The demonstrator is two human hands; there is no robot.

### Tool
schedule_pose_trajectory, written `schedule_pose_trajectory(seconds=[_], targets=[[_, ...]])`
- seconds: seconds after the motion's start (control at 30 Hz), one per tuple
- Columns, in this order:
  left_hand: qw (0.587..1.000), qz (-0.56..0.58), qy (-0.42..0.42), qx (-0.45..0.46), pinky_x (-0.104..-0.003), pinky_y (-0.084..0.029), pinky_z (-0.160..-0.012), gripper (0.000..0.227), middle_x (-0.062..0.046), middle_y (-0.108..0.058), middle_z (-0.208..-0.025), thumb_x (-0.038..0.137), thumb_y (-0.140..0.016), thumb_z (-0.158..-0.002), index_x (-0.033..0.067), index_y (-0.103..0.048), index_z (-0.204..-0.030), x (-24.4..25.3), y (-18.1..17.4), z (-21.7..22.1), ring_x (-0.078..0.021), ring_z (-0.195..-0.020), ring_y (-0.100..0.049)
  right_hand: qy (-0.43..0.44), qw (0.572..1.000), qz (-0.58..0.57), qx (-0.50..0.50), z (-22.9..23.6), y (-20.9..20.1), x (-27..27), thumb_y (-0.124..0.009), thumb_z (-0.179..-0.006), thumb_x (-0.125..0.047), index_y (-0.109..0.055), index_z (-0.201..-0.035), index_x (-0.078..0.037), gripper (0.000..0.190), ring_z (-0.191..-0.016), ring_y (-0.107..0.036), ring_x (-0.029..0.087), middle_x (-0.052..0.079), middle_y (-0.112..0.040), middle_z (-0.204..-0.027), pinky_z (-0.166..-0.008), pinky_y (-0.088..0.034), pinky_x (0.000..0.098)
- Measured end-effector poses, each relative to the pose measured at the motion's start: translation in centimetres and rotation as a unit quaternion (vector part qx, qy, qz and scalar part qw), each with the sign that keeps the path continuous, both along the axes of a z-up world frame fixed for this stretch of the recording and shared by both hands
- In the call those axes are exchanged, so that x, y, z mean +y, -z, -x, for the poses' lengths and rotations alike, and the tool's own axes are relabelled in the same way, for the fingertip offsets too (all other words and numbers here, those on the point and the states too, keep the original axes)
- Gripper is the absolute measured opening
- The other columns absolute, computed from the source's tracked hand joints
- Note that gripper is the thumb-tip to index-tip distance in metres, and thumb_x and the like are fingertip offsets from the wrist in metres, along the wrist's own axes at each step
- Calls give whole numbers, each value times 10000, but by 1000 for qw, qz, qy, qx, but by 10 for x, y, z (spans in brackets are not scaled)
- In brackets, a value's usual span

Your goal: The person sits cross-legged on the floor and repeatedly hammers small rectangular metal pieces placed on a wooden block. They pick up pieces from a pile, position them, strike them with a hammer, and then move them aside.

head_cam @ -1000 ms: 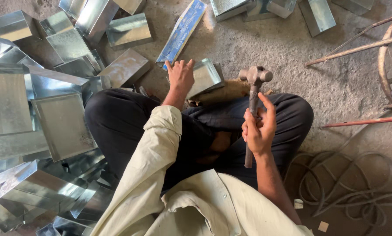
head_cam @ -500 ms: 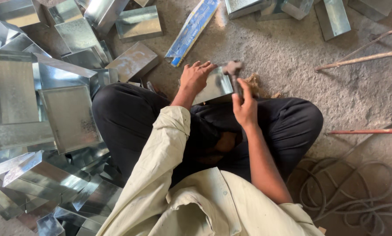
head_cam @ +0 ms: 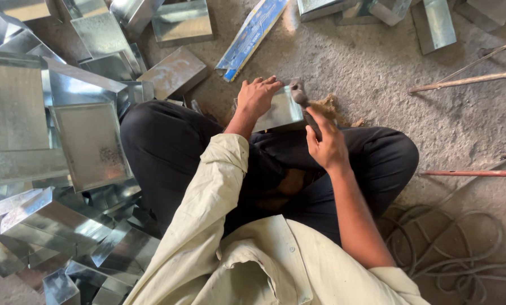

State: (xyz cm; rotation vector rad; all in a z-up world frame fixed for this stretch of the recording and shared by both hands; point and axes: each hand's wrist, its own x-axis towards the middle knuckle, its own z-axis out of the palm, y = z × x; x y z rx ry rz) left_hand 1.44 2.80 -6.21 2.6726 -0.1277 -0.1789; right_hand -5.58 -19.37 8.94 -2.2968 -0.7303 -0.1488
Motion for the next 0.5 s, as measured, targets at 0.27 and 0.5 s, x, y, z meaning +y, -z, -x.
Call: schedule_pose_trajectory(seconds=[0.27, 0.5], targets=[[1000, 6, 12, 2, -488, -447, -937, 501, 66, -551, -1504, 103, -557, -895, 330, -629, -1336, -5, -17, 11, -241, -1253, -569, 55, 996, -73, 2, -3, 3, -4, -666, -1034, -53, -537, -1466, -40, 451, -843, -711, 189, 188, -719, -1226, -702, -572, 287], [977, -71, 3, -201, -486, -434, -929, 306, -39, -656, -1100, 135, -609, -971, 195, -633, -1270, -15, -78, 4, -284, -1112, -597, 130, 934, -290, 165, 25, -35, -12, -605, -1079, -49, -419, -1593, -62, 547, -598, -533, 68, 64, -609, -901, -500, -433, 237]])
